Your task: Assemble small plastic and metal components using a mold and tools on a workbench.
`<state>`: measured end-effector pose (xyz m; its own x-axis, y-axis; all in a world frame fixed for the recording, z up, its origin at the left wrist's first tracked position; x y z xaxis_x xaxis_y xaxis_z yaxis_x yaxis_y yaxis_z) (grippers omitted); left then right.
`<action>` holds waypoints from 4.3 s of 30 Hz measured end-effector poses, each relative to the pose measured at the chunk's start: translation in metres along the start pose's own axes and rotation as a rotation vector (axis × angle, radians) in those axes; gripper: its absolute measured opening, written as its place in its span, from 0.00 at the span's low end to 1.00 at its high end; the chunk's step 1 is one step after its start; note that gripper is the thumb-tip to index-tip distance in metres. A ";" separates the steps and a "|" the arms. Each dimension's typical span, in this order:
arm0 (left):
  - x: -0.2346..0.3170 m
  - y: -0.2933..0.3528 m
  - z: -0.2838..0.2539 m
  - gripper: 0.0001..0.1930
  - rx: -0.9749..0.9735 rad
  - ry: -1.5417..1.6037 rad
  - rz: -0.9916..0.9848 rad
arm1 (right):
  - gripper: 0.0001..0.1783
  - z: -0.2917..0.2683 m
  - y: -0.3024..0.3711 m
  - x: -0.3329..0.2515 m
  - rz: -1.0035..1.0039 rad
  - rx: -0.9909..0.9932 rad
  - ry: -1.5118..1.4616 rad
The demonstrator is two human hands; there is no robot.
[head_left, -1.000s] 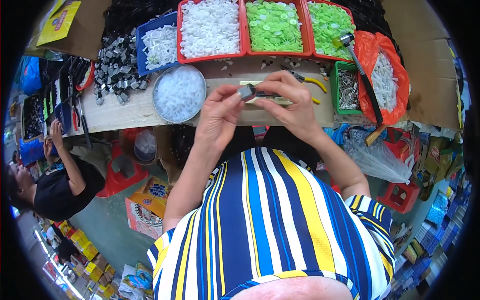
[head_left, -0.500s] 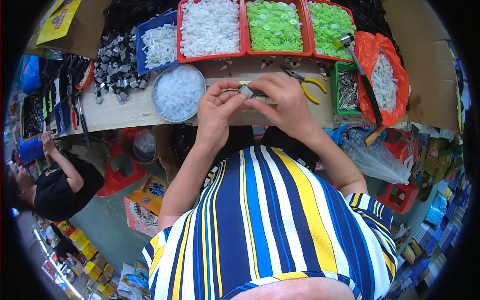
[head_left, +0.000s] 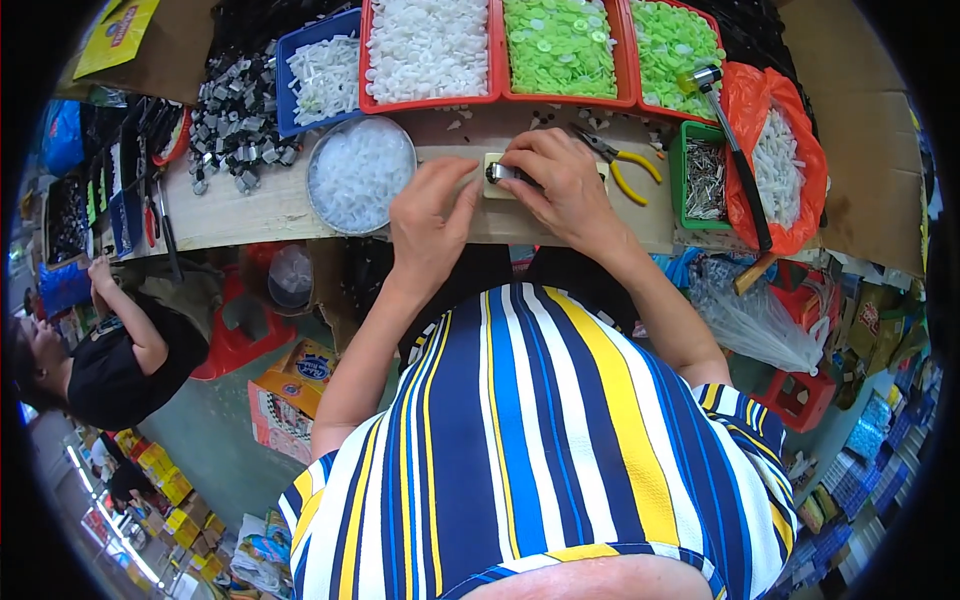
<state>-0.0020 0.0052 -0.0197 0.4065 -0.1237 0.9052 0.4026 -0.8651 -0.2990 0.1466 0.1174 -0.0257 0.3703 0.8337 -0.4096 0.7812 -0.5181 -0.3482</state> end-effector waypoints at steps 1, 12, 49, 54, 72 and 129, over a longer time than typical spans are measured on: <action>0.000 0.001 0.004 0.11 -0.028 -0.080 0.132 | 0.10 -0.002 0.000 -0.002 -0.014 -0.001 0.041; -0.008 0.003 0.016 0.13 -0.159 -0.200 0.293 | 0.11 0.000 0.001 -0.001 -0.042 -0.020 0.119; -0.037 -0.135 -0.035 0.05 -0.107 -0.527 0.333 | 0.05 -0.105 0.084 0.097 0.551 0.111 0.295; -0.033 -0.138 -0.035 0.05 -0.064 -0.451 0.341 | 0.05 -0.102 0.082 0.106 0.545 0.057 0.316; 0.002 -0.036 0.048 0.07 -0.111 1.246 -0.804 | 0.05 -0.097 0.049 0.046 0.551 0.313 -0.564; 0.000 0.003 0.031 0.14 -0.152 -0.188 0.300 | 0.06 -0.003 0.019 0.020 0.092 0.154 -0.050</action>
<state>0.0241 0.0177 -0.0298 0.6366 -0.3037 0.7089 0.1224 -0.8677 -0.4817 0.1703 0.1247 -0.0380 0.4085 0.7726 -0.4860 0.6571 -0.6185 -0.4309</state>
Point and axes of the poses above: each hand's wrist, its own y-axis away from the middle knuckle, its own z-axis out of the palm, x = y × z, the point moved 2 cm from there along -y, towards the middle knuckle, and after that the axes turned 13 degrees about y, right-handed, at the moved point
